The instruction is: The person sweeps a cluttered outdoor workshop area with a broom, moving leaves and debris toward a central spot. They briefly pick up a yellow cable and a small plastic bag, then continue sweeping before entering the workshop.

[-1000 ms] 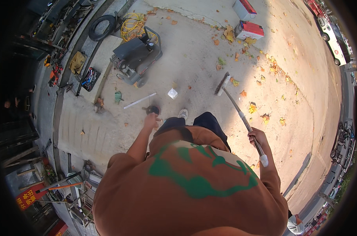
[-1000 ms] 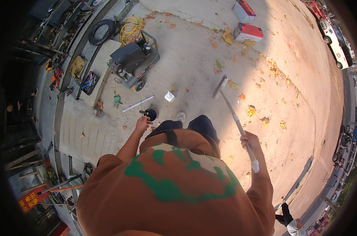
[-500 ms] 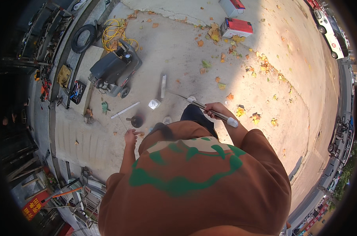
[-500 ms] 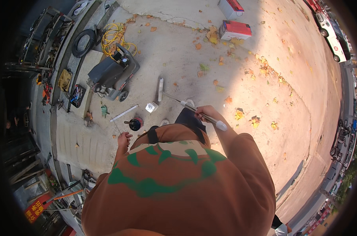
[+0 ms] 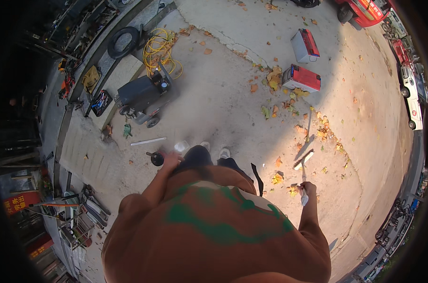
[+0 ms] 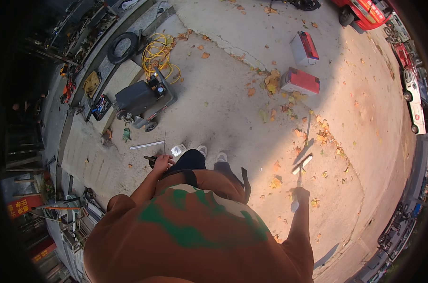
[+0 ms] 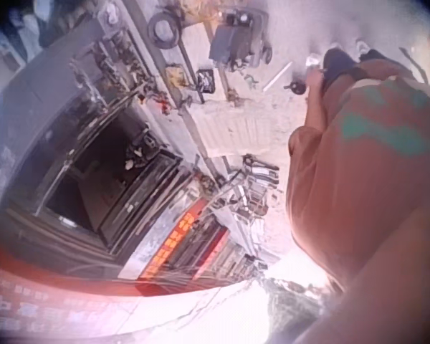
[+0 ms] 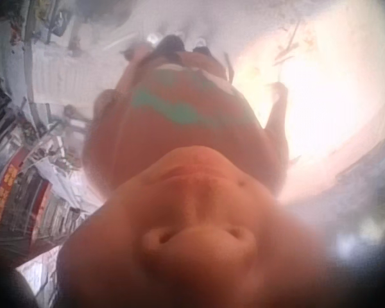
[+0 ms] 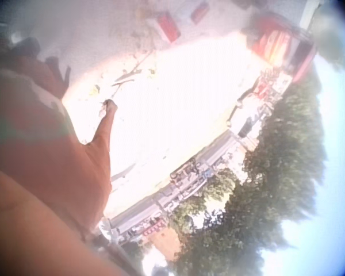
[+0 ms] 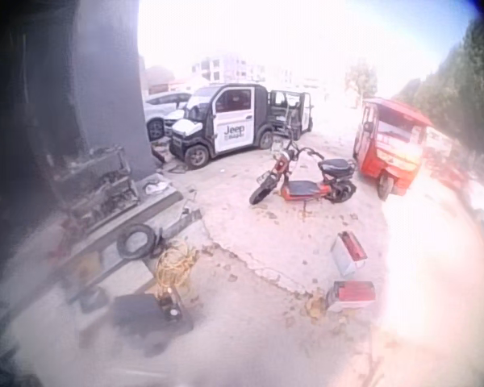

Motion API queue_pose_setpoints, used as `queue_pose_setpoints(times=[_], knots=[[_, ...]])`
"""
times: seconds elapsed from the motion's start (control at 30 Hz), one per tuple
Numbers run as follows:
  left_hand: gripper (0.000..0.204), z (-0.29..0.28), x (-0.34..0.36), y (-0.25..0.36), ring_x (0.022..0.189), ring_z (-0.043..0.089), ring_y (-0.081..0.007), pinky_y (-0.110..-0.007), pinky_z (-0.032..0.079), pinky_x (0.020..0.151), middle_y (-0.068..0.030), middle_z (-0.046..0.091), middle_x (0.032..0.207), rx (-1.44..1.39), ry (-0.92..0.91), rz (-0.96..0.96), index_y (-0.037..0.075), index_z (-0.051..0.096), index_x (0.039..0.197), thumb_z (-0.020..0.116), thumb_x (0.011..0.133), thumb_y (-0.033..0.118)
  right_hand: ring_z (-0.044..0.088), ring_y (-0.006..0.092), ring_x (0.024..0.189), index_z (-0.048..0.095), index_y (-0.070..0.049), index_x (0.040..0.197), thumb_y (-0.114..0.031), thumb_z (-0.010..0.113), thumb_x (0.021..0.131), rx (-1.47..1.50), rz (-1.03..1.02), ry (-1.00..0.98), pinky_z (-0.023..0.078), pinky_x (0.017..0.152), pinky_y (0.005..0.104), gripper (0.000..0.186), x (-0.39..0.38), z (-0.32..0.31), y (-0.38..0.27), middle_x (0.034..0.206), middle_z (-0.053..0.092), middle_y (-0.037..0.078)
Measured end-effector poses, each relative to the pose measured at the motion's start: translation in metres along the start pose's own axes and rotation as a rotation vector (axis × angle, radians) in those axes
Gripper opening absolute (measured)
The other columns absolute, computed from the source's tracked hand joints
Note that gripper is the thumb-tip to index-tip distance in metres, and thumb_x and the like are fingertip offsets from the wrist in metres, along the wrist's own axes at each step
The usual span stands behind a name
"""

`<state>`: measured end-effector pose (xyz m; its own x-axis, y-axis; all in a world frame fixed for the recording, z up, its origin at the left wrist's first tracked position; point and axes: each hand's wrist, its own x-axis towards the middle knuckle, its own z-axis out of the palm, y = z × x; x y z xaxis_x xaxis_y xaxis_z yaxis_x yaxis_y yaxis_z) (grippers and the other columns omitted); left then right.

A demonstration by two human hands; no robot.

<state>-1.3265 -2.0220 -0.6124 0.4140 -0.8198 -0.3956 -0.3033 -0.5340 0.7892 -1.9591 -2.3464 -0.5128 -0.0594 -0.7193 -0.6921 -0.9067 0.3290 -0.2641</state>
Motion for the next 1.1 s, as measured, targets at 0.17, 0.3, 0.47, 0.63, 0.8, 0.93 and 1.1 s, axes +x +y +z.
queue_pose_setpoints(times=[0.17,0.3,0.47,0.63,0.8,0.93,1.1], knots=[[0.018,-0.003,0.052,-0.016,0.098,0.055,-0.0318,-0.041,0.045,0.085,-0.0110,0.061,0.097,-0.040,0.086,-0.368,0.012,0.068,0.082,0.061,0.066,0.008,0.056,0.0195,0.051,0.062,0.004,0.078,-0.006,0.056,0.076,0.940,0.504,0.132,0.046,0.045,0.0291,0.012,0.047,-0.016,-0.020,0.062,0.058,0.011],[0.016,-0.010,0.120,0.003,0.087,0.058,-0.0334,-0.043,0.045,0.077,-0.0160,0.061,0.088,-0.003,0.101,-0.339,0.006,0.065,0.077,0.061,0.073,0.021,0.054,0.0132,0.053,0.056,0.001,0.081,-0.007,0.049,0.084,1.292,0.475,-0.228,0.048,0.043,0.0235,0.010,0.043,-0.029,-0.111,0.063,0.052,0.008],[0.039,-0.062,0.227,0.058,0.072,0.062,-0.0268,-0.037,0.046,0.071,-0.0130,0.064,0.070,-0.477,0.296,-0.497,0.004,0.063,0.076,0.045,0.087,0.037,0.049,0.0075,0.051,0.045,-0.003,0.094,0.000,0.046,0.086,1.340,0.296,-0.652,0.046,0.041,0.0192,0.008,0.026,-0.038,-0.311,0.066,0.046,0.003],[0.049,-0.153,0.303,0.111,0.058,0.057,-0.0132,-0.028,0.044,0.056,-0.0078,0.061,0.060,-0.337,0.387,-0.437,0.001,0.061,0.074,0.040,0.094,0.041,0.044,0.0041,0.047,0.044,0.001,0.117,0.002,0.048,0.083,1.082,0.094,-0.738,0.040,0.039,0.0161,0.034,0.039,-0.029,-0.505,0.068,0.047,0.002],[0.059,-0.203,0.362,0.137,0.054,0.057,-0.0150,-0.029,0.044,0.057,-0.0062,0.058,0.056,-0.353,0.490,-0.465,0.001,0.062,0.063,0.041,0.093,0.047,0.043,0.0047,0.046,0.043,0.001,0.126,0.004,0.050,0.080,0.863,-0.114,-0.839,0.033,0.037,0.0167,0.046,0.083,-0.019,-0.664,0.071,0.049,0.002],[0.061,-0.204,0.413,0.135,0.062,0.061,-0.0191,-0.033,0.046,0.066,-0.0062,0.061,0.060,-0.343,0.542,-0.501,0.004,0.066,0.069,0.034,0.092,0.050,0.044,0.0055,0.047,0.045,-0.001,0.119,0.003,0.050,0.081,0.810,-0.159,-0.916,0.035,0.037,0.0180,0.038,0.157,-0.003,-0.792,0.074,0.052,0.007],[0.058,-0.209,0.472,0.143,0.064,0.061,-0.0189,-0.032,0.046,0.067,-0.0066,0.063,0.063,-0.366,0.686,-0.593,0.002,0.066,0.077,0.033,0.094,0.046,0.047,0.0050,0.049,0.047,-0.003,0.105,0.002,0.048,0.084,0.716,-0.133,-1.176,0.039,0.038,0.0170,0.022,0.270,0.025,-0.956,0.076,0.053,0.008]])
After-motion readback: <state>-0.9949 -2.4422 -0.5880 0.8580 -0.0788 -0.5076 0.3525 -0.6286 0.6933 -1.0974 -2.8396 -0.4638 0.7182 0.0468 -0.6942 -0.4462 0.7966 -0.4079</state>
